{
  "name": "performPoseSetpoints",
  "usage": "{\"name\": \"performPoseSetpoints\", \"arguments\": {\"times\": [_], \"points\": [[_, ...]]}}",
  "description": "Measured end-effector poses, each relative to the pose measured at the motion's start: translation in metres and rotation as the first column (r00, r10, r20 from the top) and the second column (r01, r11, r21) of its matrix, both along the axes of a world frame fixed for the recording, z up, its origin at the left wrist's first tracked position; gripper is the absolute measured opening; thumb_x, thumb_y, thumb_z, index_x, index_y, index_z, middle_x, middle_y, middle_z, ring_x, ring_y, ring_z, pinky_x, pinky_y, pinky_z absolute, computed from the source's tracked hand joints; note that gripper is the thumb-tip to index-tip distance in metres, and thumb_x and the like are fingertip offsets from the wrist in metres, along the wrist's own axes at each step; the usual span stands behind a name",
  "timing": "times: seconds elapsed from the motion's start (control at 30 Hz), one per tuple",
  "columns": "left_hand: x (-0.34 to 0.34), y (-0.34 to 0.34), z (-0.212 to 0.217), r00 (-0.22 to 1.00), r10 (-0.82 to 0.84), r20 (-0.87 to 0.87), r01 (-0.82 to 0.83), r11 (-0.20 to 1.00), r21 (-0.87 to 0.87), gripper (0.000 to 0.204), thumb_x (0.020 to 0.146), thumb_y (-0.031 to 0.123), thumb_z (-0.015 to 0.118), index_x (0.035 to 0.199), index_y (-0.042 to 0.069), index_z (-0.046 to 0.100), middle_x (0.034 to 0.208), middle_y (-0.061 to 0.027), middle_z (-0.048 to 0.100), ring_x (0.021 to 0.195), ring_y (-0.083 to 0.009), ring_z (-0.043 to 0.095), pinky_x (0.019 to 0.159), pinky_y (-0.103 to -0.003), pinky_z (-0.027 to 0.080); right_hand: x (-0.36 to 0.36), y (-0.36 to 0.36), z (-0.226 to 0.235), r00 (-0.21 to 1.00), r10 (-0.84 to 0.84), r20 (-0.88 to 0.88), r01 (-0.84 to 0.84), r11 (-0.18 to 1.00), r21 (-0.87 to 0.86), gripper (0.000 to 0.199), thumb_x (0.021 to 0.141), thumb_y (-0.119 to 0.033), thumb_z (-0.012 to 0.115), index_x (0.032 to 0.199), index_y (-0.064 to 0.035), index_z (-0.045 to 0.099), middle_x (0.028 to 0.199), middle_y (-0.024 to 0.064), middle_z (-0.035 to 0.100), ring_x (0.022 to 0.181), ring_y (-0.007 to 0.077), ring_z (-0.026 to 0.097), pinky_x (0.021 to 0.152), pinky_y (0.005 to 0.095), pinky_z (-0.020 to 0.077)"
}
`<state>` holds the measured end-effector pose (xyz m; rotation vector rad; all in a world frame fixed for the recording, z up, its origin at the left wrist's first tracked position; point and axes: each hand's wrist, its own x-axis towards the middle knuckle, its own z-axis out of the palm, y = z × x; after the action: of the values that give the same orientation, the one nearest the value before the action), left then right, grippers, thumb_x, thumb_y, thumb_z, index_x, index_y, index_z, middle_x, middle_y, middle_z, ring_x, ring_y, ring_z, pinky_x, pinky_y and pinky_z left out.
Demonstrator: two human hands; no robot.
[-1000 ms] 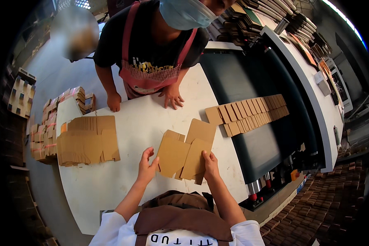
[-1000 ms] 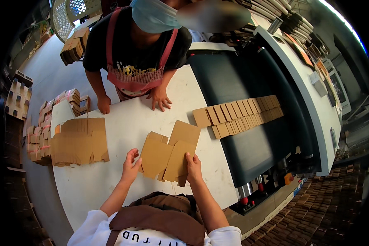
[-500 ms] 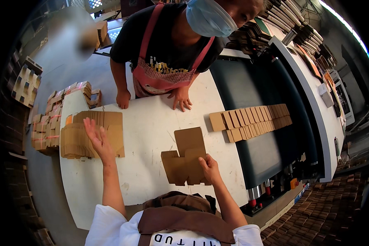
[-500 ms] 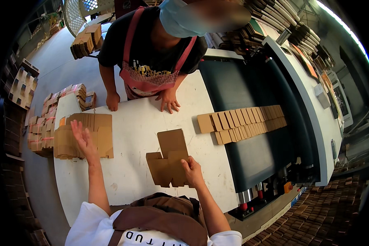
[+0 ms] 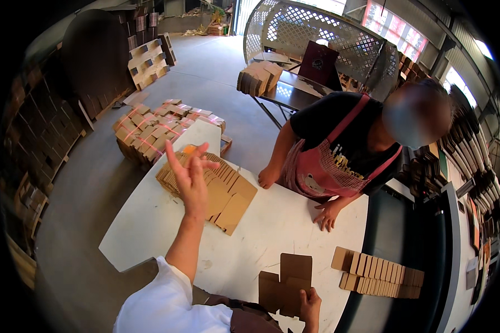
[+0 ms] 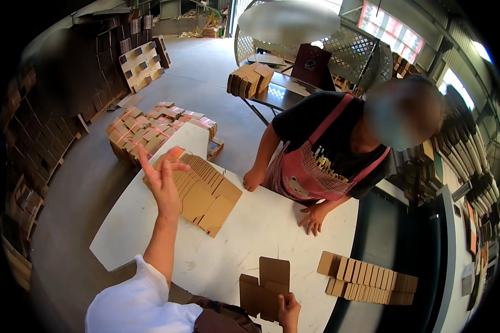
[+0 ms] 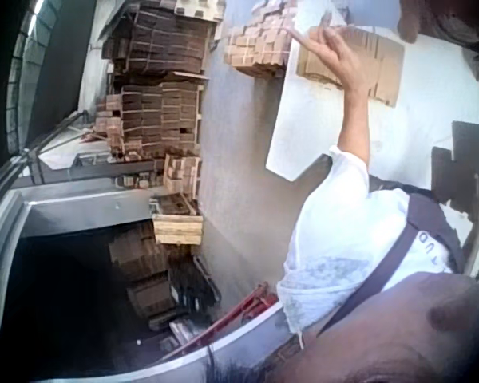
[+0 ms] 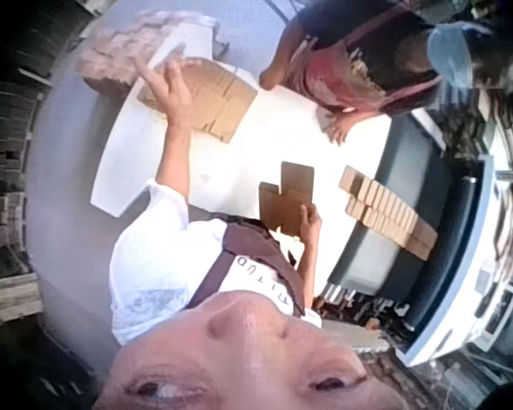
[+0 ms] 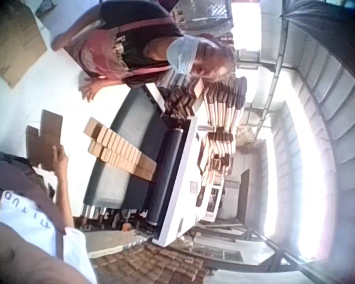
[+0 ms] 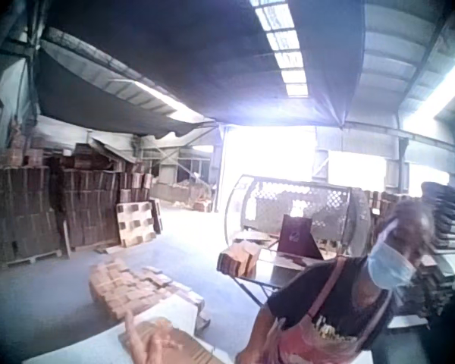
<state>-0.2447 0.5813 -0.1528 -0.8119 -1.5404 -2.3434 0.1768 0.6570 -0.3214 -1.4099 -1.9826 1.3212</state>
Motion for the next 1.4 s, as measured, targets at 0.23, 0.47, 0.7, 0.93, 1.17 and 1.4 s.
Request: {"name": "performPoseSetpoints", "arguments": {"times": [0.23, 0.47, 0.7, 0.93, 1.17, 1.4], "points": [[0.012, 0.003, 0.016, 0.999, -0.040, 0.004, 0.040, 0.998, 0.045, 0.064, 0.098, 0.009, 0.043, 0.151, 0.010, 0.006, 0.117, -0.0169, 0.062, 0.076, -0.0167, 0.064, 0.090, -0.034, 0.047, -0.015, -0.012, 0.023, 0.996, 0.062, 0.062, -0.067, 0.995, 0.078, 0.016, 0.088, -0.015, 0.065, 0.091, -0.0001, 0.059, 0.067, 0.0110, 0.062, 0.065, 0.0112, 0.055, 0.059, 0.0313, 0.0471], [0.128, 0.072, -0.082, 0.224, -0.968, 0.115, 0.655, 0.062, -0.753, 0.065, 0.077, 0.011, 0.076, 0.134, 0.002, 0.046, 0.115, -0.0134, 0.065, 0.107, -0.0218, 0.062, 0.092, -0.034, 0.048, 0.028, -0.030, 0.059, 0.938, 0.272, 0.213, -0.322, 0.912, 0.255, 0.017, 0.091, -0.026, 0.058, 0.095, -0.0100, 0.056, 0.079, 0.0155, 0.060, 0.070, 0.0364, 0.059, 0.062, 0.0415, 0.0490], [0.223, 0.046, -0.152, -0.464, -0.562, 0.684, 0.702, -0.705, -0.102, 0.041, 0.085, 0.014, 0.070, 0.121, 0.000, 0.058, 0.106, -0.0081, 0.067, 0.093, -0.0149, 0.061, 0.083, -0.029, 0.049, 0.134, -0.089, 0.070, 0.895, 0.186, 0.406, -0.224, 0.973, 0.048, 0.017, 0.093, -0.028, 0.056, 0.096, -0.0112, 0.055, 0.073, 0.0154, 0.059, 0.067, 0.0360, 0.060, 0.059, 0.0423, 0.0486], [0.250, 0.045, -0.187, -0.100, -0.792, 0.602, 0.511, -0.560, -0.652, 0.028, 0.088, 0.029, 0.068, 0.089, 0.002, 0.068, 0.072, -0.0023, 0.065, 0.067, -0.0081, 0.053, 0.063, -0.028, 0.045, 0.139, -0.025, 0.068, 0.879, 0.325, 0.348, -0.290, 0.945, -0.150, 0.023, 0.094, -0.033, 0.056, 0.104, -0.0125, 0.060, 0.077, 0.0164, 0.064, 0.072, 0.0330, 0.064, 0.066, 0.0395, 0.0506], [0.184, 0.007, -0.241, 0.276, -0.455, 0.847, 0.934, -0.082, -0.348, 0.022, 0.093, 0.020, 0.060, 0.098, -0.001, 0.065, 0.086, 0.0044, 0.062, 0.079, -0.0048, 0.053, 0.071, -0.023, 0.044, 0.179, 0.094, -0.158, 0.388, -0.900, -0.199, 0.450, 0.374, -0.811, 0.040, 0.096, -0.035, 0.053, 0.123, -0.0047, 0.049, 0.105, 0.0098, 0.064, 0.096, 0.0213, 0.062, 0.081, 0.0380, 0.0491], [0.159, -0.010, -0.238, 0.298, -0.298, 0.907, 0.885, 0.442, -0.145, 0.027, 0.096, 0.015, 0.052, 0.120, 0.002, 0.054, 0.115, -0.0050, 0.062, 0.105, -0.0152, 0.059, 0.091, -0.031, 0.046, 0.155, 0.134, -0.196, 0.162, -0.968, -0.191, 0.443, 0.244, -0.863, 0.024, 0.096, -0.032, 0.052, 0.108, -0.0113, 0.053, 0.097, 0.0040, 0.064, 0.083, 0.0170, 0.063, 0.068, 0.0371, 0.0487]]}}
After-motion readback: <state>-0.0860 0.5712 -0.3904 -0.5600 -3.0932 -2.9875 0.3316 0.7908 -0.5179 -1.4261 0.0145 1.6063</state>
